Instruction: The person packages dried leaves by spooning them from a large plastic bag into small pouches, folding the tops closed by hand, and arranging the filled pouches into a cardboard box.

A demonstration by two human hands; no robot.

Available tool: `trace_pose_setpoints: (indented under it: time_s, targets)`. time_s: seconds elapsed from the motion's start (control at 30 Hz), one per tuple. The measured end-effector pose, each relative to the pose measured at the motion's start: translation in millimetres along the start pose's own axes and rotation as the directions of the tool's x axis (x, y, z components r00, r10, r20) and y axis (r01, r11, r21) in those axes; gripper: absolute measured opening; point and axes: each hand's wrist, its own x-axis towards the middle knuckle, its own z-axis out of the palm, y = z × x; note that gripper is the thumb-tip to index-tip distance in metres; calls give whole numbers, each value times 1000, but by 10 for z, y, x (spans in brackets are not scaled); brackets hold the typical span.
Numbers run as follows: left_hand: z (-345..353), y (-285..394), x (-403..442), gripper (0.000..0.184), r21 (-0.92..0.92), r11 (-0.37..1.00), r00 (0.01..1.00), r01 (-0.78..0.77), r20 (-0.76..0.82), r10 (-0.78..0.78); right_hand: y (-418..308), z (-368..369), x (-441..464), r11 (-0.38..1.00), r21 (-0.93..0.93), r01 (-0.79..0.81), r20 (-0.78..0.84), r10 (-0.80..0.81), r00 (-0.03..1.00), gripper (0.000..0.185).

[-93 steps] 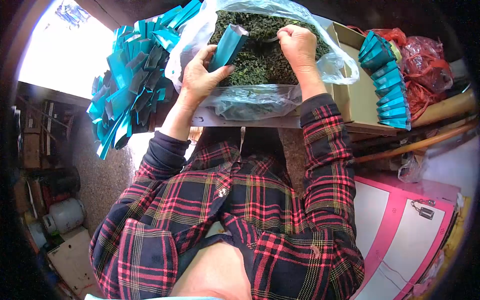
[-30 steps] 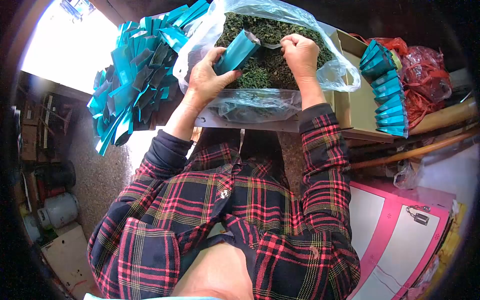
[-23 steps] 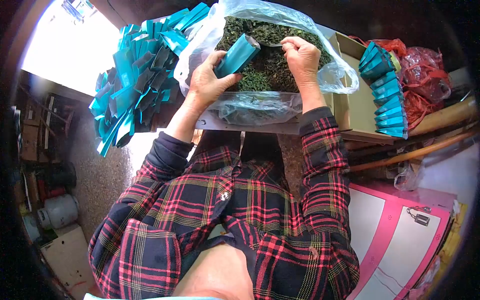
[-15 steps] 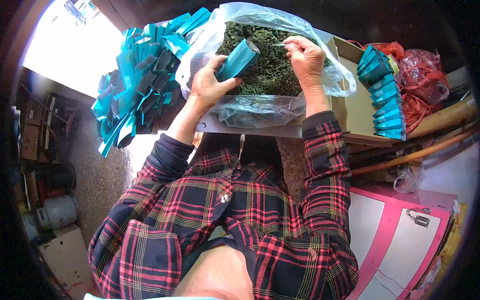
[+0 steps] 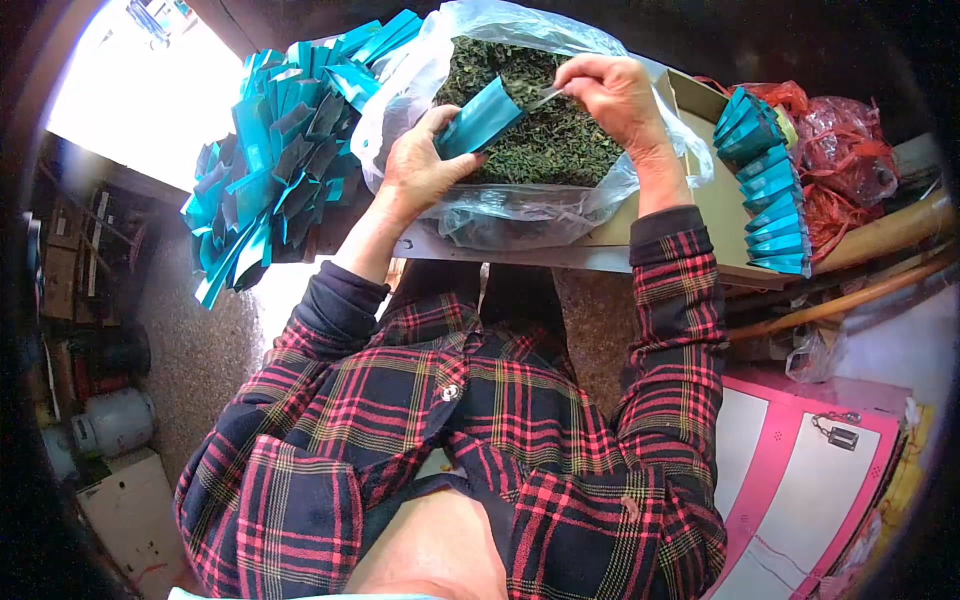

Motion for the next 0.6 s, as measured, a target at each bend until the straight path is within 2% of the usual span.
trace_pose_setpoints:
  time_s: [0.03,0.07,0.1,0.17,0.23,0.3,0.5,0.6]
  targets:
    - [-5,10,-2,65,-1,1000,1000,-8,10,8,-123,35,37,996,-92,18,35,-15,999,14]
    - [3,2,-3,65,-1,1000,1000,-8,11,8,-235,93,67,944,-268,193,38,-190,981,13]
    - [13,-9,-4,65,2,1000,1000,-14,0,14,-299,131,108,944,-268,193,38,-190,981,13]
    - [13,-11,-6,65,5,1000,1000,-18,-13,18,-409,202,183,883,-324,341,180,-296,938,10]
    - [-14,22,-9,65,-17,999,999,40,-6,-41,-544,241,221,862,-358,360,195,-308,931,6]
    - [-10,-4,-12,66,-24,999,1000,23,-17,-23,-617,223,271,711,-493,501,282,-414,866,5]
    - [29,-87,-5,68,-32,999,999,-21,-39,19,-723,163,258,634,-632,445,236,-389,890,5]
    - [32,-95,-13,68,-8,1000,999,-28,-45,28,-765,313,226,548,-609,573,324,-488,811,9]
